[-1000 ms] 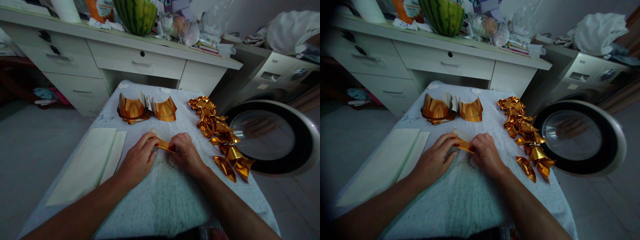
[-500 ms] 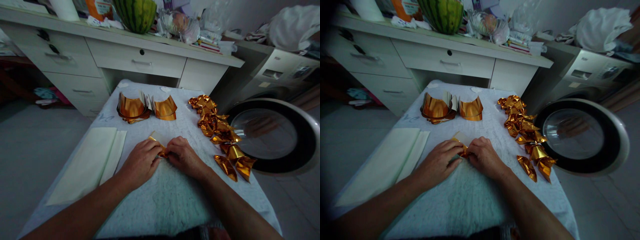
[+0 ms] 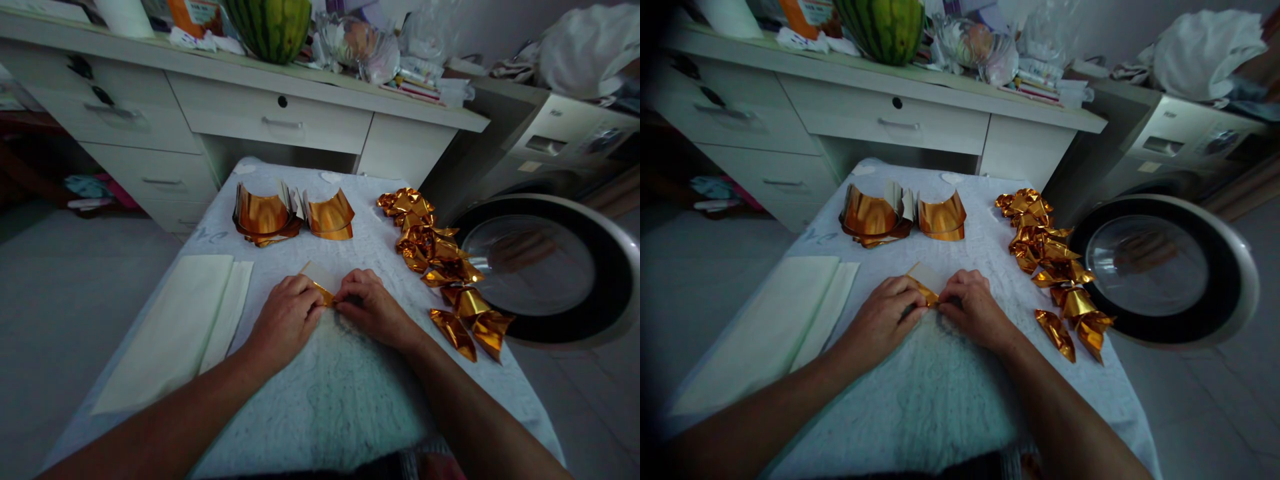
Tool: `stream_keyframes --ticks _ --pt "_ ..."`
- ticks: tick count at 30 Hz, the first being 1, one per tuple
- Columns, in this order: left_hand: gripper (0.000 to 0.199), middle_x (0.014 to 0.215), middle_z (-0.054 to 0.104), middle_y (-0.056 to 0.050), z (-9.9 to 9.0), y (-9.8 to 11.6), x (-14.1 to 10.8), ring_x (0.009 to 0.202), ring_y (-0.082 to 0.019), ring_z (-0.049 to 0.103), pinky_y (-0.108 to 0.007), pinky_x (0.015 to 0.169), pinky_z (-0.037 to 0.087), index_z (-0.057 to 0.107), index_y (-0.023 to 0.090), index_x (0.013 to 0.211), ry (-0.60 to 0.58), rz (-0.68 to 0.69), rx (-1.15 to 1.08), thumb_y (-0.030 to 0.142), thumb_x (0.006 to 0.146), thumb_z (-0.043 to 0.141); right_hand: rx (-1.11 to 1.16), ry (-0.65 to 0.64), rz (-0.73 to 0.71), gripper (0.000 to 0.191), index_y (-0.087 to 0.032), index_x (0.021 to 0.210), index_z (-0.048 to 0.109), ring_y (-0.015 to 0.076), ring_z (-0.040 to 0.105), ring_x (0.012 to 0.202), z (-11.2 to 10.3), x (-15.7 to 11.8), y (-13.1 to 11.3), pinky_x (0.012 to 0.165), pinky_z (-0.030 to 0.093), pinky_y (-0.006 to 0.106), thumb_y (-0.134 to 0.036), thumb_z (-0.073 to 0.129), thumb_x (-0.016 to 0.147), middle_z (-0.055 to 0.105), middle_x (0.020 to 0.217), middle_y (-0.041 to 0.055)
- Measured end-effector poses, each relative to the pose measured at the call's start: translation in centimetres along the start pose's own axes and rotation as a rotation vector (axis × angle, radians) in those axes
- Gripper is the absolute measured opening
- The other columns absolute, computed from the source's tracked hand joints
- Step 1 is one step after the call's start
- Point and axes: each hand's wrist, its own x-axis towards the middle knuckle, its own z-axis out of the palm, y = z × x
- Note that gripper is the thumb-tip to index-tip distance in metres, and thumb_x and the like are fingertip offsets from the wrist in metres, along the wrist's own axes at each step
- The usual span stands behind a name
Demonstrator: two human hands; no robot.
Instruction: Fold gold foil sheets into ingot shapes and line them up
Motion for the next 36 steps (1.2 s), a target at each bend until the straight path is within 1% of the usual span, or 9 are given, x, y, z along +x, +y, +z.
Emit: stream_keyframes --ticks 8,12,15,19,21,24,28,36 --pt "0.016 0.094 0.054 -0.006 0.4 0.1 -0.2 0.094 -0.023 0.051 -0.043 0.088 0.047 0.061 0.017 0.083 0.03 -0.021 0.013 0.017 0.093 0.048 -0.047 0.021 0.068 0.005 -0.021 0.081 0.068 0.0213 0.049 0.096 0.0 0.3 -0.4 0.087 0.036 0.039 -0.019 0.067 0.086 0.059 0.096 0.0042" --pt "0.015 0.094 0.052 -0.005 0.4 0.2 -0.1 0.094 -0.022 0.051 -0.043 0.087 0.048 0.06 0.018 0.082 0.039 -0.037 0.023 0.017 0.091 0.049 -0.08 0.048 0.115 0.007 -0.02 0.078 0.067 0.0221 0.048 0.095 0.2 0.4 -0.6 0.085 0.036 0.039 -0.02 0.069 0.084 0.058 0.095 0.005" --pt "0.013 0.095 0.053 -0.006 0.3 0.4 0.0 0.095 -0.023 0.051 -0.043 0.088 0.048 0.06 0.018 0.082 0.024 -0.05 0.031 0.017 0.091 0.05 -0.095 0.056 0.123 0.007 -0.02 0.077 0.067 0.0223 0.048 0.095 0.3 0.4 -0.7 0.085 0.036 0.039 -0.02 0.069 0.084 0.058 0.095 0.0052" --pt "0.017 0.096 0.053 -0.007 0.2 0.6 0.5 0.094 -0.024 0.05 -0.045 0.088 0.048 0.062 0.017 0.081 -0.028 -0.084 0.054 0.019 0.092 0.05 -0.108 0.051 0.129 0.009 -0.019 0.077 0.067 0.0222 0.047 0.094 0.4 0.5 -0.9 0.086 0.035 0.04 -0.019 0.065 0.086 0.058 0.094 0.0053" --pt "0.017 0.096 0.053 -0.008 0.3 0.7 0.7 0.094 -0.025 0.05 -0.046 0.088 0.047 0.063 0.016 0.082 -0.035 -0.095 0.067 0.018 0.091 0.05 -0.114 0.057 0.139 0.01 -0.019 0.076 0.066 0.0221 0.047 0.093 0.4 0.5 -1.0 0.086 0.035 0.04 -0.02 0.064 0.086 0.058 0.093 0.0052" --pt "0.014 0.095 0.052 -0.008 0.5 0.9 0.8 0.094 -0.025 0.05 -0.046 0.088 0.048 0.063 0.016 0.082 0.005 -0.103 0.083 0.016 0.089 0.051 -0.113 0.085 0.151 0.012 -0.019 0.074 0.065 0.0219 0.047 0.092 0.6 0.5 -1.1 0.085 0.035 0.04 -0.021 0.066 0.085 0.057 0.091 0.0048" --pt "0.011 0.094 0.051 -0.008 0.7 1.1 0.4 0.095 -0.026 0.048 -0.047 0.088 0.048 0.059 0.017 0.076 0.069 -0.111 0.084 0.013 0.086 0.054 -0.13 0.124 0.173 0.011 -0.019 0.073 0.065 0.0222 0.047 0.092 0.9 0.5 -1.0 0.083 0.034 0.04 -0.022 0.069 0.083 0.057 0.091 0.0046" --pt "0.014 0.097 0.051 -0.009 0.9 0.8 0.4 0.098 -0.027 0.047 -0.049 0.092 0.046 0.059 0.016 0.079 0.064 -0.085 0.124 0.015 0.09 0.05 -0.148 0.106 0.209 0.011 -0.018 0.074 0.066 0.0227 0.046 0.094 0.9 0.5 -1.0 0.083 0.033 0.039 -0.022 0.068 0.084 0.058 0.094 0.0051"
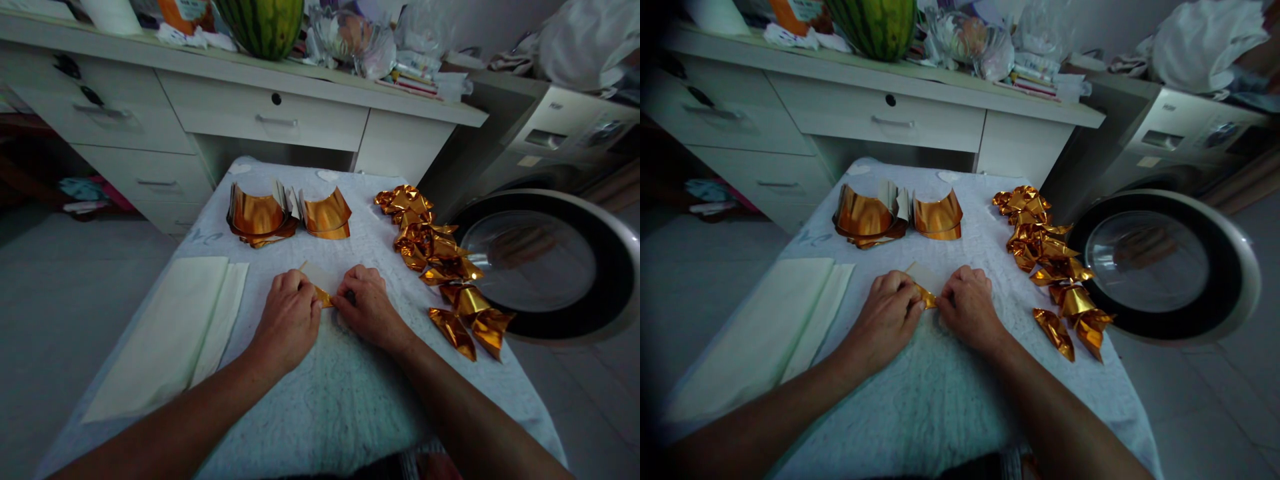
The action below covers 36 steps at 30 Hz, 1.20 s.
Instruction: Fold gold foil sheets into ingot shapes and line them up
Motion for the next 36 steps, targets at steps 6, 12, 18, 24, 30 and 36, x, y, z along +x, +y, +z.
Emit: stream_keyframes --ticks 6,12,18,24,30,36 --pt "0.013 0.095 0.051 -0.009 0.1 0.0 0.1 0.097 -0.028 0.046 -0.048 0.091 0.046 0.058 0.017 0.077 -0.005 0.008 0.039 0.015 0.088 0.052 -0.016 -0.018 0.013 0.011 -0.018 0.074 0.066 0.0219 0.046 0.095 -0.3 0.0 -0.4 0.085 0.033 0.038 -0.022 0.068 0.084 0.058 0.095 0.0045" --pt "0.007 0.095 0.052 -0.008 0.1 0.0 0.1 0.095 -0.026 0.047 -0.046 0.087 0.045 0.059 0.018 0.088 0.006 -0.041 -0.022 0.014 0.086 0.054 -0.025 -0.018 0.026 0.011 -0.018 0.074 0.066 0.0222 0.046 0.096 -0.2 0.0 -0.5 0.085 0.033 0.037 -0.023 0.067 0.084 0.058 0.095 0.0046" --pt "0.024 0.096 0.054 -0.005 -0.1 -0.4 0.2 0.096 -0.023 0.049 -0.043 0.089 0.044 0.071 0.025 0.099 -0.005 -0.036 -0.159 0.012 0.084 0.057 -0.057 -0.003 0.026 0.008 -0.02 0.077 0.065 0.0234 0.046 0.096 0.1 -0.1 -0.4 0.084 0.033 0.038 -0.024 0.065 0.084 0.057 0.097 0.0051" --pt "0.026 0.095 0.056 -0.005 0.1 -0.6 0.3 0.095 -0.023 0.05 -0.042 0.089 0.044 0.074 0.024 0.101 0.003 -0.023 -0.168 0.012 0.084 0.059 -0.114 0.029 0.019 0.011 -0.02 0.09 0.061 0.0254 0.046 0.099 0.2 -0.4 -0.7 0.085 0.035 0.04 -0.027 0.062 0.083 0.055 0.103 0.0063" --pt "0.024 0.096 0.057 -0.005 -0.1 -0.6 0.4 0.096 -0.024 0.051 -0.042 0.088 0.045 0.074 0.024 0.101 -0.029 -0.02 -0.166 0.013 0.085 0.06 -0.203 0.057 0.018 0.026 -0.018 0.095 0.057 0.0277 0.046 0.099 0.6 -0.4 -0.9 0.084 0.037 0.042 -0.041 0.059 0.084 0.054 0.105 0.0086" --pt "0.026 0.095 0.057 -0.005 -0.2 -0.8 0.6 0.096 -0.023 0.051 -0.043 0.088 0.045 0.074 0.024 0.102 -0.049 -0.016 -0.166 0.011 0.084 0.06 -0.213 0.058 0.036 0.035 -0.017 0.108 0.056 0.0286 0.046 0.102 0.5 -0.4 -1.1 0.087 0.039 0.044 -0.04 0.061 0.083 0.055 0.112 0.0102"
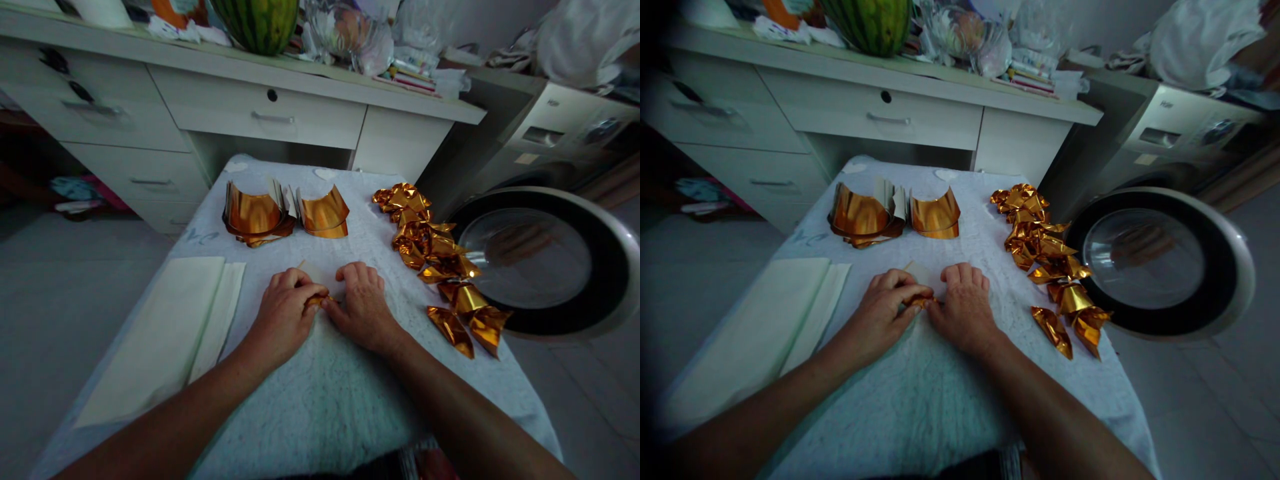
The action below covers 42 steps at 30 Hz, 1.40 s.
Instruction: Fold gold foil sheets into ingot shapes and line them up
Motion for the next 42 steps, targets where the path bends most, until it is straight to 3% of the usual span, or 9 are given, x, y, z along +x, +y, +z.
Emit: stream_keyframes --ticks 12,29,33,37,42 --pt "0.033 0.097 0.057 -0.005 -0.3 -0.2 0.1 0.098 -0.023 0.051 -0.044 0.091 0.045 0.074 0.025 0.103 -0.027 -0.002 -0.01 0.007 0.081 0.057 0.043 -0.087 0.024 0.053 -0.022 0.134 0.048 0.0304 0.042 0.121 -0.8 -0.2 0.6 0.103 0.033 0.049 -0.031 0.059 0.084 0.048 0.135 0.0111" --pt "0.037 0.098 0.057 -0.005 -0.5 -0.1 0.1 0.098 -0.023 0.051 -0.045 0.093 0.046 0.074 0.025 0.105 -0.045 -0.005 -0.015 0.005 0.08 0.056 0.076 -0.093 -0.008 0.054 -0.019 0.136 0.046 0.0295 0.04 0.126 -1.1 -0.2 1.7 0.107 0.031 0.049 -0.019 0.053 0.082 0.048 0.137 0.0121" --pt "0.036 0.099 0.057 -0.006 -0.4 -0.1 0.0 0.099 -0.024 0.05 -0.045 0.092 0.046 0.074 0.024 0.105 -0.049 -0.005 -0.007 0.005 0.08 0.056 0.068 -0.052 -0.012 0.05 -0.012 0.132 0.045 0.0305 0.042 0.124 -0.7 -0.3 1.7 0.106 0.033 0.048 -0.032 0.051 0.087 0.05 0.134 0.016" --pt "0.033 0.098 0.057 -0.005 -0.3 -0.2 0.0 0.098 -0.024 0.05 -0.043 0.091 0.046 0.074 0.026 0.103 -0.03 0.01 -0.016 0.008 0.082 0.056 0.017 0.0 0.016 0.061 -0.011 0.13 0.046 0.0342 0.044 0.12 -0.1 -0.3 1.2 0.103 0.034 0.051 -0.051 0.054 0.085 0.052 0.131 0.018" --pt "0.036 0.1 0.057 -0.005 -0.3 -0.4 -0.1 0.099 -0.024 0.05 -0.043 0.092 0.046 0.074 0.026 0.104 -0.03 0.011 -0.019 0.006 0.081 0.055 0.008 -0.015 0.023 0.061 -0.012 0.132 0.046 0.0344 0.043 0.122 -0.1 -0.1 1.0 0.104 0.033 0.052 -0.048 0.057 0.085 0.051 0.134 0.0172"
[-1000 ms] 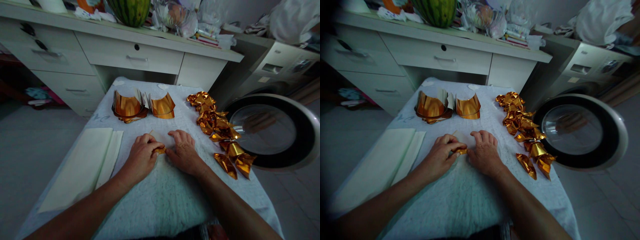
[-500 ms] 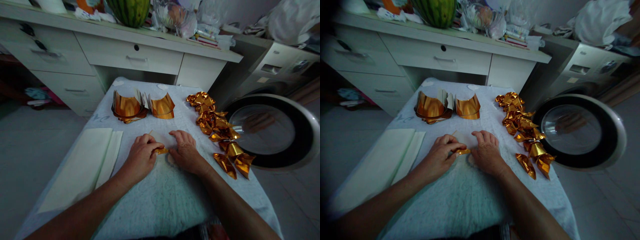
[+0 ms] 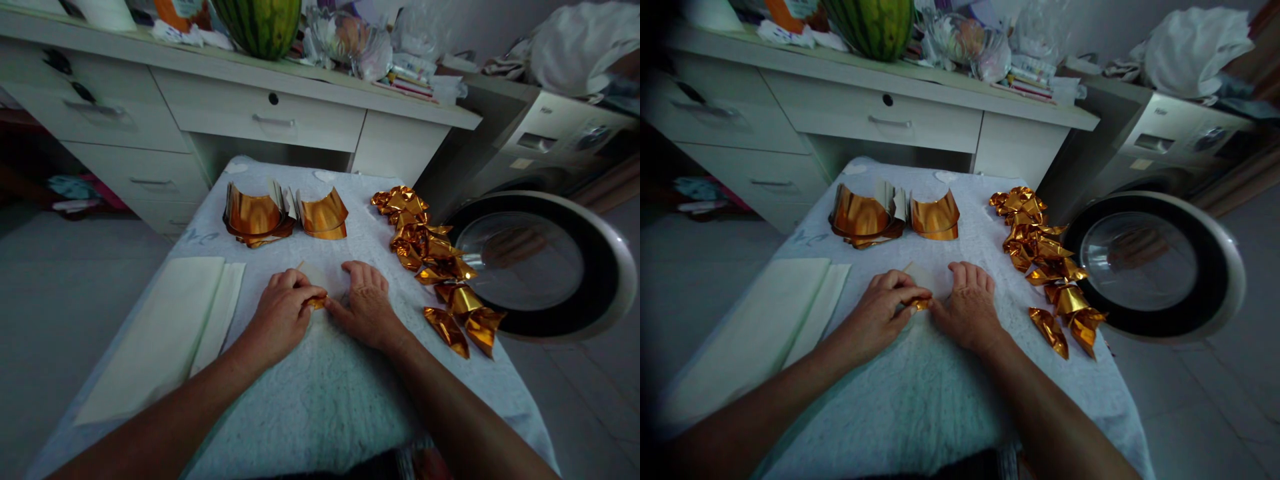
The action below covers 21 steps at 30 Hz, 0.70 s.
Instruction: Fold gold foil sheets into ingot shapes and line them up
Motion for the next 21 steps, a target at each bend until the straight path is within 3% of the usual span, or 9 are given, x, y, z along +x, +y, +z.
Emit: stream_keyframes --ticks 8,14,18,21 --pt "0.042 0.102 0.058 -0.005 -0.3 0.0 -0.1 0.103 -0.023 0.05 -0.043 0.095 0.045 0.072 0.026 0.109 -0.046 -0.001 -0.025 0.003 0.081 0.052 0.083 -0.049 -0.016 0.055 -0.014 0.133 0.045 0.031 0.042 0.124 -0.8 0.0 0.7 0.104 0.033 0.048 -0.026 0.056 0.081 0.051 0.134 0.0144" --pt "0.043 0.104 0.058 -0.005 -0.6 0.0 -0.3 0.103 -0.024 0.049 -0.043 0.095 0.044 0.071 0.027 0.11 -0.046 0.022 -0.044 0.002 0.08 0.052 0.082 0.03 0.008 0.056 -0.012 0.126 0.049 0.0318 0.047 0.114 -0.4 0.0 0.4 0.099 0.037 0.048 -0.048 0.059 0.083 0.055 0.124 0.0156" --pt "0.039 0.102 0.059 -0.004 -0.9 0.0 -0.2 0.103 -0.023 0.051 -0.042 0.095 0.044 0.07 0.026 0.107 -0.049 0.032 -0.085 0.005 0.08 0.052 0.03 0.042 0.006 0.057 -0.014 0.123 0.05 0.0317 0.047 0.112 -0.1 0.1 0.1 0.097 0.037 0.047 -0.047 0.066 0.078 0.055 0.121 0.014" --pt "0.032 0.104 0.058 -0.005 -1.2 -0.1 -0.1 0.104 -0.023 0.053 -0.043 0.096 0.044 0.067 0.023 0.11 0.044 -0.017 -0.073 0.012 0.084 0.052 0.018 0.035 -0.008 0.054 -0.016 0.121 0.052 0.0311 0.047 0.111 -0.2 0.1 0.1 0.096 0.037 0.047 -0.046 0.067 0.078 0.055 0.122 0.013"
